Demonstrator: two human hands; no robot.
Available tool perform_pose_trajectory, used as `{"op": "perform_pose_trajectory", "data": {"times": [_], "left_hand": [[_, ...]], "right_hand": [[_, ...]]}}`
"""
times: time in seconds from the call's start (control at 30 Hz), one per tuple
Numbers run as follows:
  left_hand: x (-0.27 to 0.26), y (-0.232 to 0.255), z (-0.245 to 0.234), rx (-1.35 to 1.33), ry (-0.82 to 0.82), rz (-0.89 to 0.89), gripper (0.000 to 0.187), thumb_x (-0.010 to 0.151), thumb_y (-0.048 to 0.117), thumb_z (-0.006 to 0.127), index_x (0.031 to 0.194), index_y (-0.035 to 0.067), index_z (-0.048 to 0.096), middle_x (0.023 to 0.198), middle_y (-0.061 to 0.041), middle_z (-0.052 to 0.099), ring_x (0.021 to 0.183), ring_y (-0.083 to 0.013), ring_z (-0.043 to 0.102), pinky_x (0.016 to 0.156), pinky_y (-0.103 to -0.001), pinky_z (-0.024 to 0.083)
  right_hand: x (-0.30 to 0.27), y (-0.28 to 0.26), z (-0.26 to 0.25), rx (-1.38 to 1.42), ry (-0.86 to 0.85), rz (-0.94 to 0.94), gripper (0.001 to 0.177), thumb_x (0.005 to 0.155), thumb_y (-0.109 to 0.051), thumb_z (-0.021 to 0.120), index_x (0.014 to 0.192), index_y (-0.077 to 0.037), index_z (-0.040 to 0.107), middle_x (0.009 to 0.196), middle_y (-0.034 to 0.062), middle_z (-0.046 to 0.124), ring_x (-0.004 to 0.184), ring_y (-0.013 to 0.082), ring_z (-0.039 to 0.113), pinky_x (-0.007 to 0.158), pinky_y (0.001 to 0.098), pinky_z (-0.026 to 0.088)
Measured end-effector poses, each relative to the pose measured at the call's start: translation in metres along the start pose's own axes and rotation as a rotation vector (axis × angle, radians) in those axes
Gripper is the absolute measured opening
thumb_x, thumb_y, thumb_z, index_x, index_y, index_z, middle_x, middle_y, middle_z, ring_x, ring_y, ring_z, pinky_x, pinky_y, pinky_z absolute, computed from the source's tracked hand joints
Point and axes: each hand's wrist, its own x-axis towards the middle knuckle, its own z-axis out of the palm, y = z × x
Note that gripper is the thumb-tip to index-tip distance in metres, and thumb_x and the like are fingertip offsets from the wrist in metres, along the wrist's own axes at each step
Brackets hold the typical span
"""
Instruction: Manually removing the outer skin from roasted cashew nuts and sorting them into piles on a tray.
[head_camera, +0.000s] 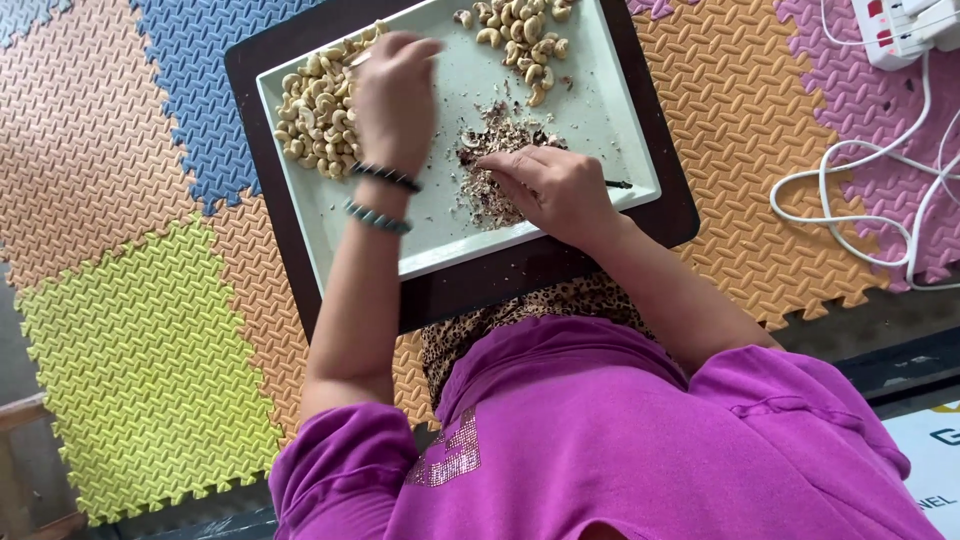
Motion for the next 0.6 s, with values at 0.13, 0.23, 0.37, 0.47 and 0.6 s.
{"op": "perform_pose_trajectory", "data": {"times": [0.13,0.23,0.37,0.47,0.6], "left_hand": [[0.016,0.017,0.046,0.051,-0.083,0.156,0.022,0.091,0.010,0.070,0.100,0.027,0.082,0.111,0.007,0.075,0.086,-0.0126,0.069,0.070,-0.026,0.064],[0.019,0.018,0.061,0.150,-0.147,0.195,0.020,0.090,0.018,0.068,0.102,0.031,0.078,0.108,0.011,0.070,0.077,-0.0141,0.068,0.063,-0.031,0.060],[0.011,0.008,0.067,0.174,-0.173,0.173,0.009,0.092,0.023,0.072,0.099,0.018,0.068,0.098,0.000,0.069,0.072,-0.0192,0.069,0.056,-0.034,0.059],[0.004,0.003,0.066,0.152,-0.219,0.145,0.022,0.092,0.020,0.073,0.112,0.015,0.065,0.100,-0.005,0.070,0.077,-0.0203,0.071,0.061,-0.033,0.062],[-0.004,0.010,0.040,-0.075,-0.210,0.103,0.009,0.092,0.010,0.074,0.100,0.009,0.075,0.094,-0.005,0.063,0.077,-0.0147,0.064,0.064,-0.025,0.060]], "right_hand": [[0.003,-0.004,-0.006,0.027,-0.012,0.015,0.019,0.095,-0.007,0.078,0.114,-0.005,0.080,0.096,0.0104,0.081,0.070,0.0209,0.072,0.058,0.0326,0.056],[0.003,-0.004,-0.009,0.054,-0.023,0.039,0.023,0.096,-0.008,0.077,0.119,-0.008,0.078,0.094,0.0066,0.079,0.071,0.0210,0.070,0.062,0.0341,0.055],[0.002,0.000,-0.005,0.069,0.026,0.056,0.025,0.094,-0.001,0.078,0.118,-0.007,0.079,0.093,0.0077,0.080,0.062,0.0155,0.063,0.054,0.0294,0.051],[-0.001,0.007,0.001,0.027,0.079,0.084,0.027,0.093,0.000,0.079,0.119,-0.008,0.078,0.091,0.0087,0.081,0.056,0.0111,0.057,0.046,0.0253,0.044],[-0.001,0.015,0.003,-0.135,0.165,0.066,0.019,0.100,-0.004,0.074,0.119,-0.008,0.078,0.108,0.0074,0.084,0.057,0.0063,0.061,0.042,0.0187,0.039]]}}
